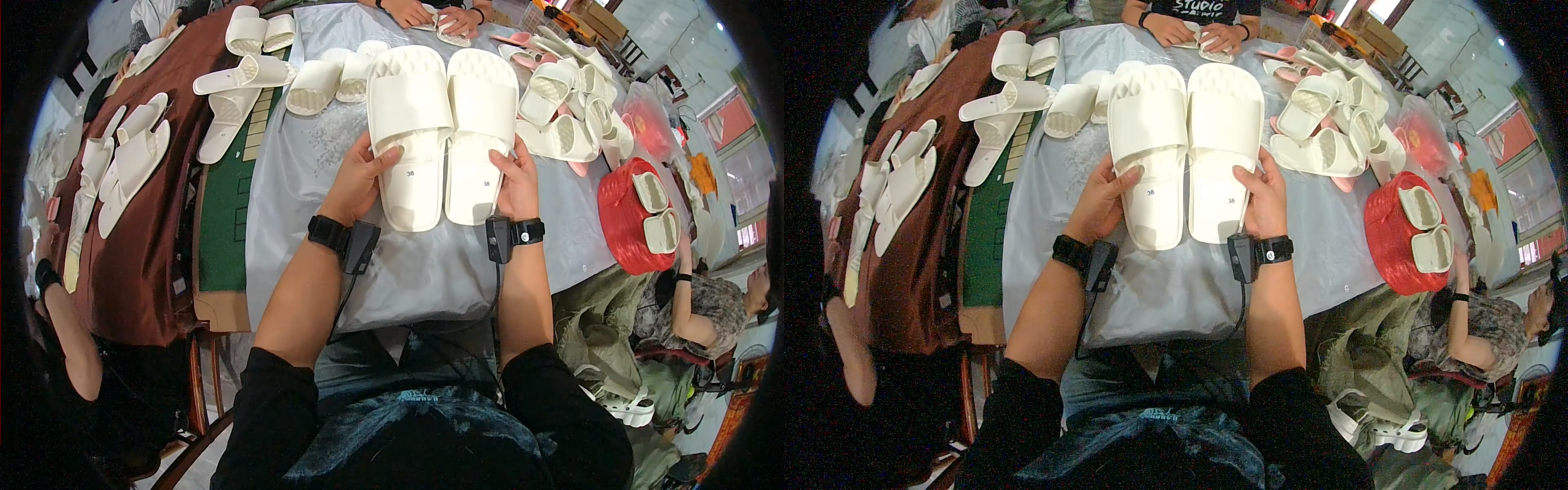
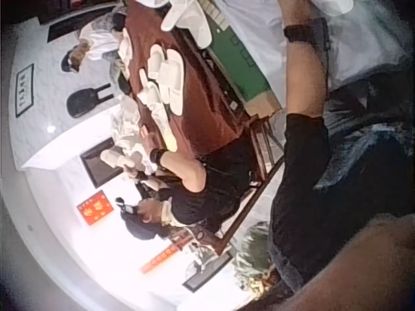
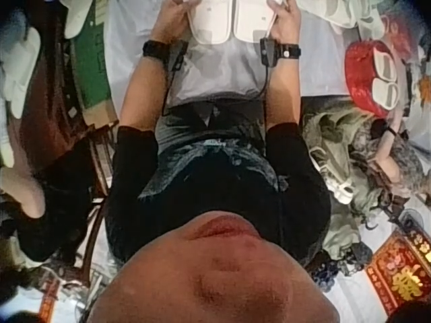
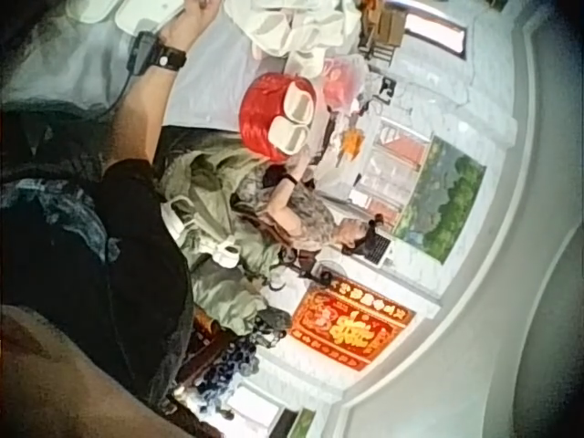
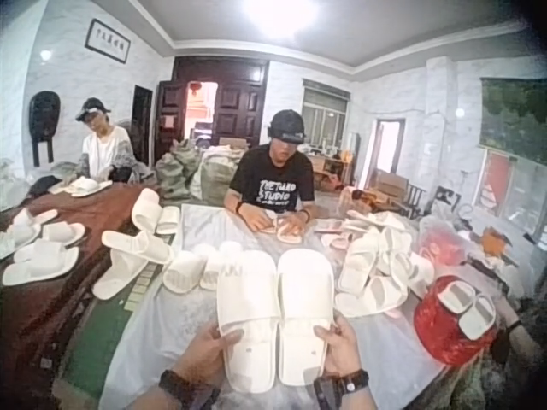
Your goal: Inspecting and trimming loose threads from white slippers during footwear production.
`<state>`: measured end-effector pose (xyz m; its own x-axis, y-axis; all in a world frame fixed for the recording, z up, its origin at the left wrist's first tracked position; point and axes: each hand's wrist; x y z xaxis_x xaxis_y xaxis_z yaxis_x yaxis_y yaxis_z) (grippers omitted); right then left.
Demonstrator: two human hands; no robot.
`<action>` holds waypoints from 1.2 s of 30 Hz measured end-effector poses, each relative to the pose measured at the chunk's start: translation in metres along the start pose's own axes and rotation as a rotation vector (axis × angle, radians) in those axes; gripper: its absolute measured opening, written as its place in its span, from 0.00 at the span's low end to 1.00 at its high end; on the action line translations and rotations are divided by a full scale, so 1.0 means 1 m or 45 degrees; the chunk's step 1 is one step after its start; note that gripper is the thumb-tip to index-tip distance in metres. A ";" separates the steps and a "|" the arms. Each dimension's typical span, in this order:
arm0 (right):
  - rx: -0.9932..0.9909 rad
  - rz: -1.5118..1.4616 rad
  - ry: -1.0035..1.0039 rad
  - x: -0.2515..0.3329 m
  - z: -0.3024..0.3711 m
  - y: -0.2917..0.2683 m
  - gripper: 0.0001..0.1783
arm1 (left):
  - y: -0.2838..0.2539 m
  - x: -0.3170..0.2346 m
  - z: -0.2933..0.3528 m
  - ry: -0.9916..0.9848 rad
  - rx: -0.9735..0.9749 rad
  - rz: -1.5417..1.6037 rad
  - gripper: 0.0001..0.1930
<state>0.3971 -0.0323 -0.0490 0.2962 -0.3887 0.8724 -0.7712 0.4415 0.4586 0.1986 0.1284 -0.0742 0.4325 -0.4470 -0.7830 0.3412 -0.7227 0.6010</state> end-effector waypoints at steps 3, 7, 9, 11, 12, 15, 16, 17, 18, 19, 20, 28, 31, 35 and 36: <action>0.014 -0.010 -0.001 0.000 0.000 -0.001 0.28 | 0.001 -0.001 0.001 0.000 -0.011 0.006 0.27; 0.012 -0.023 0.000 0.000 -0.001 0.000 0.31 | 0.000 -0.001 0.000 -0.005 -0.020 0.021 0.27; 0.020 -0.014 -0.002 0.000 -0.001 -0.003 0.32 | 0.001 -0.001 0.000 -0.006 -0.022 0.025 0.27; 0.030 -0.007 -0.003 0.001 0.000 -0.003 0.33 | 0.001 -0.001 0.000 -0.006 -0.026 0.027 0.27; 0.021 -0.007 0.007 0.001 0.000 -0.001 0.34 | 0.001 -0.001 0.000 0.006 -0.022 0.015 0.27; 0.011 -0.021 0.018 0.003 0.001 0.000 0.35 | 0.003 -0.001 0.000 0.025 -0.030 0.006 0.26; 0.012 -0.038 0.022 0.003 0.001 -0.001 0.35 | 0.005 -0.001 0.000 0.032 -0.046 0.006 0.26; 0.014 -0.037 0.020 0.002 0.000 -0.002 0.35 | 0.003 0.000 0.000 0.033 -0.044 0.006 0.26; 0.036 -0.053 0.027 0.002 0.000 -0.002 0.35 | 0.002 0.000 0.000 0.025 -0.033 0.001 0.26; 0.058 -0.068 0.033 0.002 -0.001 -0.003 0.35 | 0.001 0.000 0.000 0.017 -0.022 -0.004 0.26; 0.058 -0.067 0.033 0.002 -0.001 -0.003 0.35 | 0.000 0.000 0.000 0.018 -0.022 -0.004 0.26; 0.052 -0.057 0.021 0.003 0.000 0.001 0.34 | 0.001 -0.002 0.000 -0.005 -0.045 -0.024 0.26; 0.061 -0.049 0.012 0.003 0.000 0.001 0.34 | 0.000 -0.001 0.000 -0.006 -0.039 -0.014 0.26; 0.080 -0.049 0.016 0.002 0.000 -0.002 0.34 | 0.000 -0.001 0.000 -0.029 -0.070 -0.034 0.27; 0.094 -0.038 0.017 0.002 0.000 -0.003 0.35 | 0.001 -0.001 0.000 -0.025 -0.076 -0.044 0.28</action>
<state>0.3997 -0.0338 -0.0486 0.3265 -0.3899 0.8611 -0.8014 0.3688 0.4708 0.1979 0.1284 -0.0726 0.4035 -0.4333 -0.8059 0.4046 -0.7055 0.5819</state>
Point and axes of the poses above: each hand's wrist, its own z-axis away from the middle knuckle, its own y-axis out of the palm, x = y × z, and after that the axes turned 4 degrees about x, right-handed
